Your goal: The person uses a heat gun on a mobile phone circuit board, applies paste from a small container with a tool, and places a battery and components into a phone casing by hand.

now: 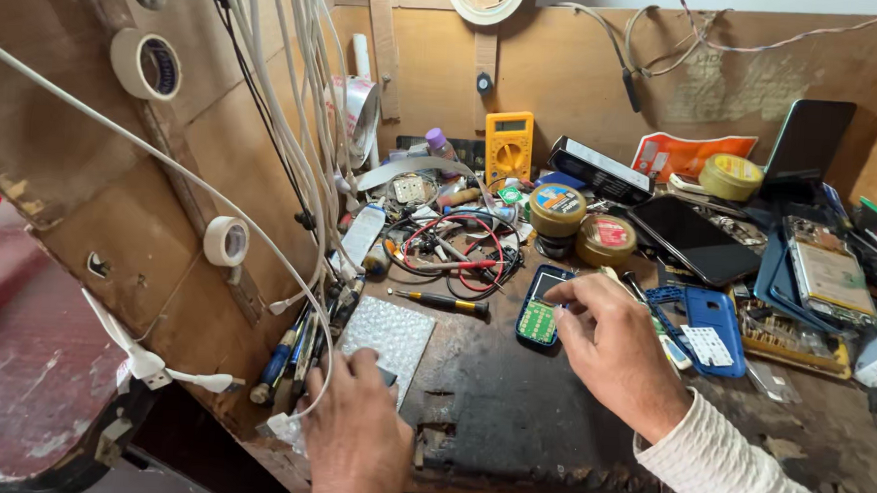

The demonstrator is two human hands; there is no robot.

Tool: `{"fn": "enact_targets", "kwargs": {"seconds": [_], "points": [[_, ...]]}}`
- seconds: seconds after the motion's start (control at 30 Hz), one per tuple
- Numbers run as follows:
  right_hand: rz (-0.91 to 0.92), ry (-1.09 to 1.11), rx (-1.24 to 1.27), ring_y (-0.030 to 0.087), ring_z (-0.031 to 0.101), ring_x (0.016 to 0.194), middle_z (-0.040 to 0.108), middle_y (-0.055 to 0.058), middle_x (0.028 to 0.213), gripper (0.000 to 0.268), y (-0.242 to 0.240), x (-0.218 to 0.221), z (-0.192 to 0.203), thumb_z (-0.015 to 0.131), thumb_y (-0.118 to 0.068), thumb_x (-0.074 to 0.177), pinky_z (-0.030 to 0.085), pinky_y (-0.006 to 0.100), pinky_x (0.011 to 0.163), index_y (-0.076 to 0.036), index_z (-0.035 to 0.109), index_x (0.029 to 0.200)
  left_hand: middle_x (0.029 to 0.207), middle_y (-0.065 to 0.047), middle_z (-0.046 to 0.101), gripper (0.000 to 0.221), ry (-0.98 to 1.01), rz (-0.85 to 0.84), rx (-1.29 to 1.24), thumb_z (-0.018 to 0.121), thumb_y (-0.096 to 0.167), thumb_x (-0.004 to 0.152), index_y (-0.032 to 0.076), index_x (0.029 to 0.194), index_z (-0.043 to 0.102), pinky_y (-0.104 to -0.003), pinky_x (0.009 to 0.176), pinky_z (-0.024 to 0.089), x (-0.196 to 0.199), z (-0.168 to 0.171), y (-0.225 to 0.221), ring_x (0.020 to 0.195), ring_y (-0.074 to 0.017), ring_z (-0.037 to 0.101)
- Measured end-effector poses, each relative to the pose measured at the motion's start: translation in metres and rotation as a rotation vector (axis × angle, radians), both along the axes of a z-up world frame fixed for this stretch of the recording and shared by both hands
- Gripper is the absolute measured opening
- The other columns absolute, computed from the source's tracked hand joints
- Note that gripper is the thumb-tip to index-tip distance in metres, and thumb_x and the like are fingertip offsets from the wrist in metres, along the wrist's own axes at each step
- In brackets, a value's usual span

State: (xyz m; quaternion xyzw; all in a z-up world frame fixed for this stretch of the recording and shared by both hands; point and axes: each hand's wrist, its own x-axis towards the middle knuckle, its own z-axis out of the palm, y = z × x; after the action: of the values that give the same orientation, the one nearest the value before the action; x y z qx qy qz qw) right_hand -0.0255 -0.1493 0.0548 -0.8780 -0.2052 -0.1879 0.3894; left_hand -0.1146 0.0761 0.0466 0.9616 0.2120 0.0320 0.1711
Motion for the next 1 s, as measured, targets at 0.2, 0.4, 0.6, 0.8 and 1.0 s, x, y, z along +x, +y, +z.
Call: {"fn": "enact_targets", "kwargs": {"seconds": [0.2,0.4,0.6,0.8,1.0], "points": [[-0.116,0.067,0.079,0.015,0.066,0.067,0.071,0.006,0.088,0.016,-0.006,-0.005,-0.002,0.067,-0.009,0.088,0.053,0.03,0.061,-0.002,0.073,0.102,0.121,-0.015,0.06,0.047,-0.079,0.058,-0.249,0.076,0.021,0.084,0.009,0.127,0.062,-0.048,0.1,0.048,0.007,0.002,0.013,0.119,-0.0342,0.057],[0.001,0.178,0.235,0.009,0.065,0.069,0.072,0.003,0.085,0.017,-0.014,-0.003,-0.011,0.067,-0.014,0.092,0.054,0.026,0.06,-0.002,0.073,0.103,0.097,-0.014,0.079,0.028,-0.476,-0.195,-0.698,0.076,0.007,0.08,0.004,0.107,0.077,-0.038,0.079,0.057,0.049,-0.026,-0.011,0.088,-0.0239,0.074],[0.062,0.466,0.454,0.009,0.067,0.067,0.076,0.003,0.083,0.023,-0.016,0.011,-0.029,0.069,-0.015,0.091,0.057,0.026,0.059,-0.001,0.074,0.107,0.078,-0.013,0.075,0.036,-0.467,-0.377,-0.851,0.074,-0.004,0.078,0.002,0.114,0.074,-0.031,0.061,0.054,0.087,-0.016,-0.077,0.069,-0.0194,0.07],[-0.169,0.408,0.67,0.013,0.068,0.065,0.073,0.009,0.083,0.022,-0.044,0.024,-0.045,0.07,-0.011,0.092,0.057,0.029,0.058,0.006,0.072,0.105,0.097,-0.012,0.075,0.043,-0.684,-0.468,-0.722,0.065,-0.007,0.079,0.0,0.121,0.068,-0.035,0.075,0.059,0.119,-0.021,-0.079,0.086,-0.0221,0.074],[-0.253,0.423,0.977,0.02,0.071,0.07,0.072,0.013,0.087,0.018,-0.05,0.027,-0.049,0.066,-0.009,0.094,0.06,0.034,0.064,0.006,0.065,0.104,0.113,-0.023,0.058,0.059,-0.585,-0.459,-0.331,0.078,0.021,0.087,-0.007,0.132,0.051,-0.049,0.095,0.044,0.12,-0.037,-0.115,0.109,-0.0401,0.053]]}}
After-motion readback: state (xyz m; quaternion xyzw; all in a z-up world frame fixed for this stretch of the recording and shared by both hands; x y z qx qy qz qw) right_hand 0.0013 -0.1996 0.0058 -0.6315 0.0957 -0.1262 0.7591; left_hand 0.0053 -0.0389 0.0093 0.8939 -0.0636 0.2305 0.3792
